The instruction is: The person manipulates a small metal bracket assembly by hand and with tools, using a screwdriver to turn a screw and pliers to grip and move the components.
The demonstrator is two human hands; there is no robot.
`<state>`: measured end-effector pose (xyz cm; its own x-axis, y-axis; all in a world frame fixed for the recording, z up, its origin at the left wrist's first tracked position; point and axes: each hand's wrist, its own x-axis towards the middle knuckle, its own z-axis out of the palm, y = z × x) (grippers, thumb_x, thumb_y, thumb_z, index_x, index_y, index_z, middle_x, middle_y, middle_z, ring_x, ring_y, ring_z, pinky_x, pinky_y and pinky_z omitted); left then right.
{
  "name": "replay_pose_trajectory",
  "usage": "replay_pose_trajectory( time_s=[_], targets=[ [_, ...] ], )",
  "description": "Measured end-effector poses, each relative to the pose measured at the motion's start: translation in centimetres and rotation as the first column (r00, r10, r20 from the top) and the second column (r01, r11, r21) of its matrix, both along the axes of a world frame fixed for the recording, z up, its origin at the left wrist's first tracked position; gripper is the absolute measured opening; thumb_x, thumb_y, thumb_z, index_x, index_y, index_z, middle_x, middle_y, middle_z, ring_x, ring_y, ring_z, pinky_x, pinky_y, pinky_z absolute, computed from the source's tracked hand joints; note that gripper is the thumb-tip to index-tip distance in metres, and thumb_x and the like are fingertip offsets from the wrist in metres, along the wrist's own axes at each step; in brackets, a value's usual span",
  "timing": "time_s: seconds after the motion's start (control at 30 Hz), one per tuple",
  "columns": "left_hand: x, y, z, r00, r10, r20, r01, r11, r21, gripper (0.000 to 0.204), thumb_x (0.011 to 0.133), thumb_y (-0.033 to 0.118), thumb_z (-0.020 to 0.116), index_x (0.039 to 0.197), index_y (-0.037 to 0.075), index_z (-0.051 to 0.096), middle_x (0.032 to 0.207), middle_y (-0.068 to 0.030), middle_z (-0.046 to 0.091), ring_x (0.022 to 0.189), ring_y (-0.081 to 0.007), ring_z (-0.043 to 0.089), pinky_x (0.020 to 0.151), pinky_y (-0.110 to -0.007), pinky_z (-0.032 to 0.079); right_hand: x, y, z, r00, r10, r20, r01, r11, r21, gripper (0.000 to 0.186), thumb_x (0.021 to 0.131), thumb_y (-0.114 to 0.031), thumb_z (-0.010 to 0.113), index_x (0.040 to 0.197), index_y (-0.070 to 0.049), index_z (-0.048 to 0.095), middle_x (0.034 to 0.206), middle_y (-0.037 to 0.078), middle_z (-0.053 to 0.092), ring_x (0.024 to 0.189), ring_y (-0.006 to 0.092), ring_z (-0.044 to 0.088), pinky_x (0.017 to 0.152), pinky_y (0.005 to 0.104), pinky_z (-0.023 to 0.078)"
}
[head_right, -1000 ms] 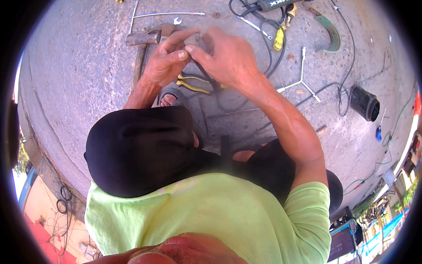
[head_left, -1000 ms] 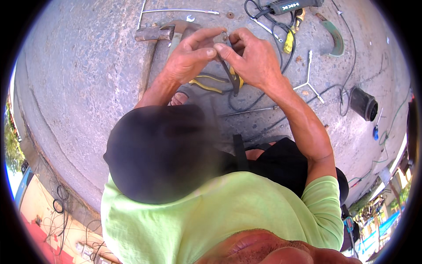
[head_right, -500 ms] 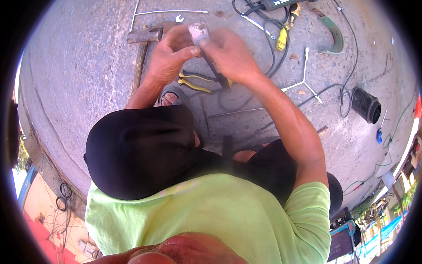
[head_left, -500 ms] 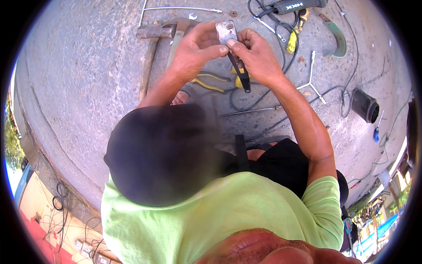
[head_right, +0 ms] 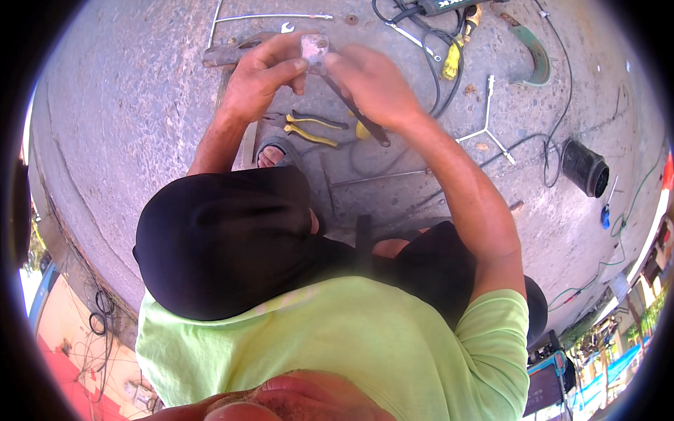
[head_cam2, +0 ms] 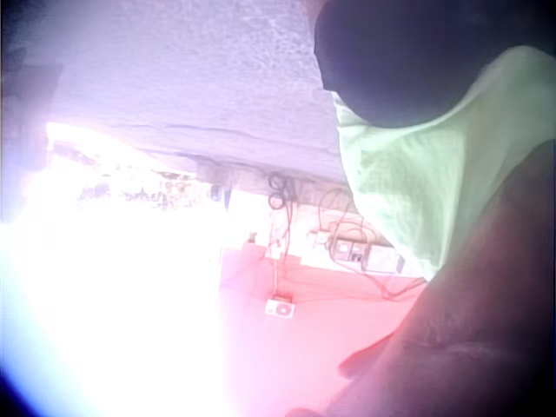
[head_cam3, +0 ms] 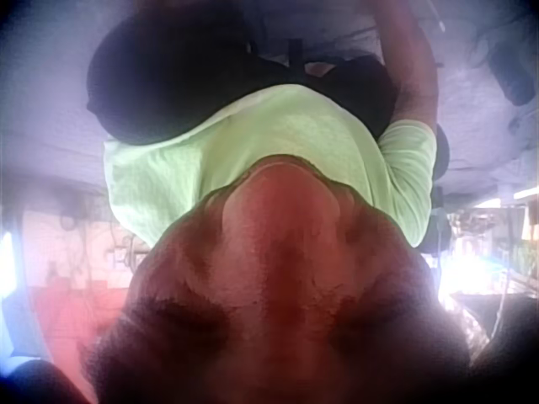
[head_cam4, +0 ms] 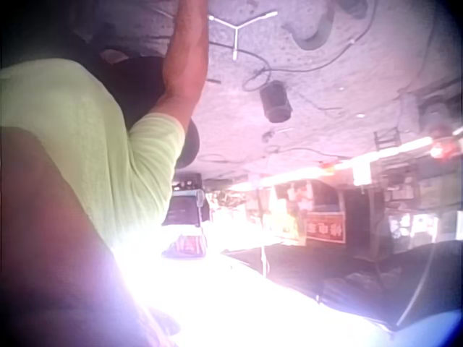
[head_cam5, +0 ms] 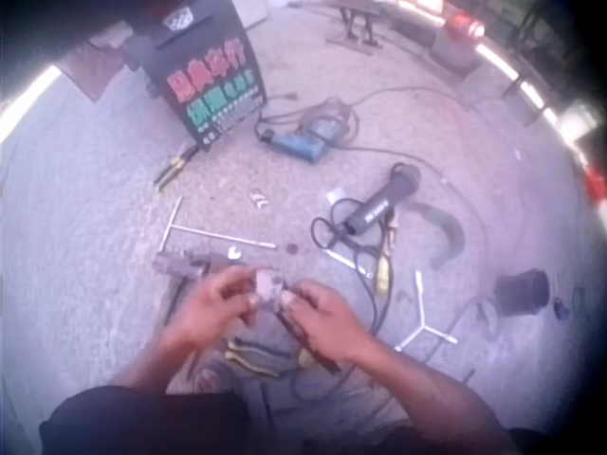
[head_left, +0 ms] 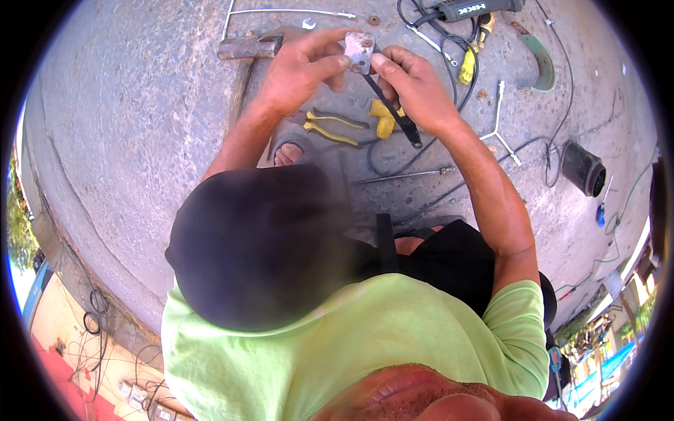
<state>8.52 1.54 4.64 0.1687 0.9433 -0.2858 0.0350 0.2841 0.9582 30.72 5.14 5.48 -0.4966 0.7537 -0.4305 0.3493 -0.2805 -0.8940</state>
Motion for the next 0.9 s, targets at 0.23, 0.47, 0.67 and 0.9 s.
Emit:
replay_pose_trajectory(
  time_s=[0.23, 0.47, 0.67, 0.9],
  targets=[
    [-0.77, 0.35, 0.24, 0.987, -0.010, -0.158, 0.013, 1.000, 0.021, 0.042, 0.094, 0.015, 0.067, 0.132, -0.002, 0.064, 0.089, -0.0060, 0.069, 0.074, -0.0129, 0.063, 0.071, -0.030, 0.051, 0.52, 0.68, 0.10, 0.998, 0.062, 0.021, -0.064, 0.990, 0.124, 0.037, 0.106, -0.039, 0.050, 0.100, -0.007, 0.068, 0.067, -0.006, 0.047, 0.063, 0.0042, 0.043, 0.058, 0.0242, 0.034],
    [-0.76, 0.20, 0.36, 0.980, 0.034, -0.196, -0.021, 0.998, 0.063, 0.043, 0.092, 0.020, 0.070, 0.127, -0.004, 0.067, 0.087, -0.0064, 0.072, 0.075, -0.0117, 0.064, 0.072, -0.029, 0.049, -0.17, 0.64, -0.23, 0.999, 0.047, 0.024, -0.051, 0.983, 0.176, 0.038, 0.104, -0.041, 0.058, 0.088, -0.008, 0.065, 0.065, -0.007, 0.047, 0.061, 0.0037, 0.042, 0.056, 0.0246, 0.032],
    [-0.65, -0.04, 0.33, 0.979, 0.046, -0.198, -0.032, 0.997, 0.070, 0.044, 0.092, 0.021, 0.070, 0.128, -0.005, 0.066, 0.086, -0.0058, 0.071, 0.075, -0.0113, 0.064, 0.073, -0.028, 0.049, -0.22, 0.64, -0.66, 0.997, 0.071, 0.037, -0.077, 0.973, 0.220, 0.041, 0.104, -0.042, 0.059, 0.082, -0.008, 0.061, 0.067, -0.007, 0.046, 0.063, 0.0042, 0.040, 0.057, 0.0261, 0.033],
    [-0.76, -0.23, 0.17, 0.983, 0.015, -0.183, -0.004, 0.998, 0.059, 0.036, 0.095, 0.018, 0.067, 0.124, -0.002, 0.068, 0.092, -0.0061, 0.069, 0.078, -0.0131, 0.064, 0.076, -0.029, 0.050, -0.21, 0.54, -0.71, 0.994, 0.099, 0.036, -0.105, 0.969, 0.223, 0.041, 0.104, -0.041, 0.059, 0.083, -0.006, 0.062, 0.070, -0.007, 0.048, 0.067, 0.0046, 0.042, 0.059, 0.0271, 0.035]
  ],
)
